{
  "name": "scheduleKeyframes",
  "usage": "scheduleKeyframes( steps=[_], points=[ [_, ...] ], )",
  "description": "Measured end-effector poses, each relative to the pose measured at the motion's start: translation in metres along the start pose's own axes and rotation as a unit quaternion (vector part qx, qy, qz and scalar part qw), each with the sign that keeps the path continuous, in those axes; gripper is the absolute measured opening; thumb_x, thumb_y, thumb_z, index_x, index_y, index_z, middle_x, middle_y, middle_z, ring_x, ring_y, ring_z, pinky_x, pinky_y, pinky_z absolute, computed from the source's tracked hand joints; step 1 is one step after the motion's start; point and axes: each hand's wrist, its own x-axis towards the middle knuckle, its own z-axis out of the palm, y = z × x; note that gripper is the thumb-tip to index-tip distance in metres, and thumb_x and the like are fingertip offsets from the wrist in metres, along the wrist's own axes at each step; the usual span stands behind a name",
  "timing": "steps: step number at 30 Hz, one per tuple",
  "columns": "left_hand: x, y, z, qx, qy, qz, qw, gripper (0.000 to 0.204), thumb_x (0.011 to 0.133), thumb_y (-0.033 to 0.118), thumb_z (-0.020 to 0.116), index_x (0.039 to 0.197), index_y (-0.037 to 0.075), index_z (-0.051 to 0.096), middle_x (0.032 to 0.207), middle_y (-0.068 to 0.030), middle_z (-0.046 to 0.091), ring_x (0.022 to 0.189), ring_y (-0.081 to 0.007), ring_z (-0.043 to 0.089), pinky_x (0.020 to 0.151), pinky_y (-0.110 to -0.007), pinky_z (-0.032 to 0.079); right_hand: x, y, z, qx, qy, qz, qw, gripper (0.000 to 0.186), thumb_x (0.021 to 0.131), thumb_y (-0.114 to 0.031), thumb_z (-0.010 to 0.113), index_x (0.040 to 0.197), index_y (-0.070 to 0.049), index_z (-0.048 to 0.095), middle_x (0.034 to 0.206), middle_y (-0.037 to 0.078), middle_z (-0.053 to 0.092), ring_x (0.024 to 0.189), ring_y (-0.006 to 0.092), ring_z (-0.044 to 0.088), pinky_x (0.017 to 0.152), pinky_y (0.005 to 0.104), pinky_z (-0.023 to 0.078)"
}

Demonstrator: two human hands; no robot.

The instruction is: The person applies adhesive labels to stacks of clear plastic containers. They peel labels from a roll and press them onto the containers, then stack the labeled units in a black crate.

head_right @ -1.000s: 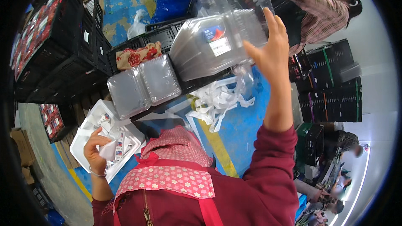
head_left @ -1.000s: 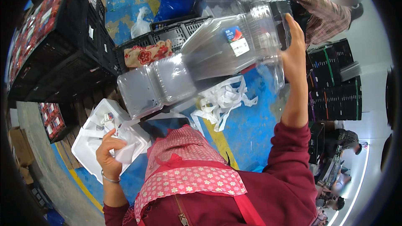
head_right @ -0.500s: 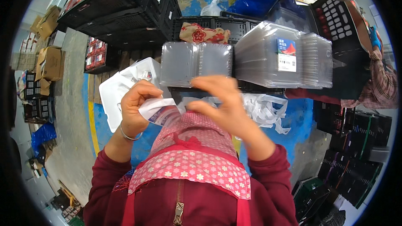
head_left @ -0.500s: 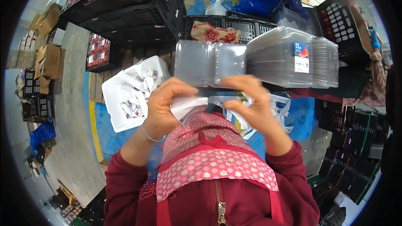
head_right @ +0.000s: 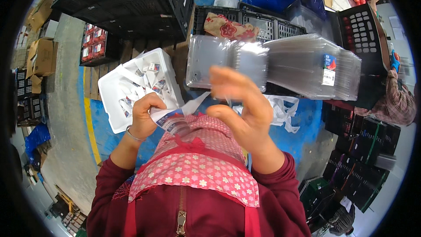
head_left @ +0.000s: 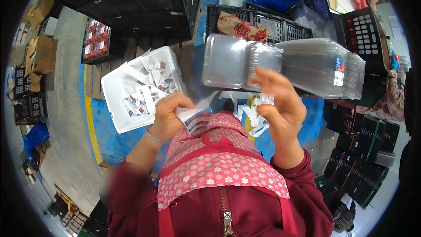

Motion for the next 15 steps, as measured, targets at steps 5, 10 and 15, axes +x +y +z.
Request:
scheduleKeyframes(
  steps=[5, 10, 15],
  points=[
    [0.012, -0.014, -0.01, -0.093, -0.031, 0.001, 0.995, 0.026, 0.069, 0.005, 0.084, 0.083, 0.006, 0.062, 0.077, -0.0046, 0.06, 0.071, -0.0166, 0.059, 0.063, -0.027, 0.044, -0.013, 0.048, 0.034, -0.111, -0.191, 0.128, 0.967, 0.041, 0.066, -0.019, 0.087, 0.101, -0.003, 0.072, 0.112, 0.01, 0.07, 0.102, 0.0208, 0.063, 0.089, 0.0361, 0.046],
    [0.029, -0.015, -0.021, -0.074, -0.073, -0.025, 0.994, 0.024, 0.071, 0.004, 0.082, 0.084, 0.006, 0.063, 0.076, -0.0044, 0.061, 0.069, -0.0157, 0.061, 0.062, -0.027, 0.046, -0.003, 0.039, 0.042, -0.166, -0.113, -0.044, 0.979, 0.017, 0.074, -0.008, 0.079, 0.09, -0.004, 0.073, 0.101, 0.011, 0.072, 0.094, 0.0244, 0.066, 0.084, 0.0365, 0.048],
    [0.024, -0.074, -0.034, -0.018, -0.05, -0.096, 0.994, 0.019, 0.07, -0.003, 0.075, 0.082, 0.004, 0.063, 0.078, -0.0062, 0.063, 0.071, -0.0171, 0.061, 0.064, -0.027, 0.047, 0.017, 0.035, 0.02, -0.034, 0.178, 0.062, 0.982, 0.018, 0.087, -0.003, 0.07, 0.103, 0.001, 0.063, 0.088, 0.015, 0.071, 0.075, 0.0154, 0.067, 0.064, 0.0252, 0.05]
  ],
)
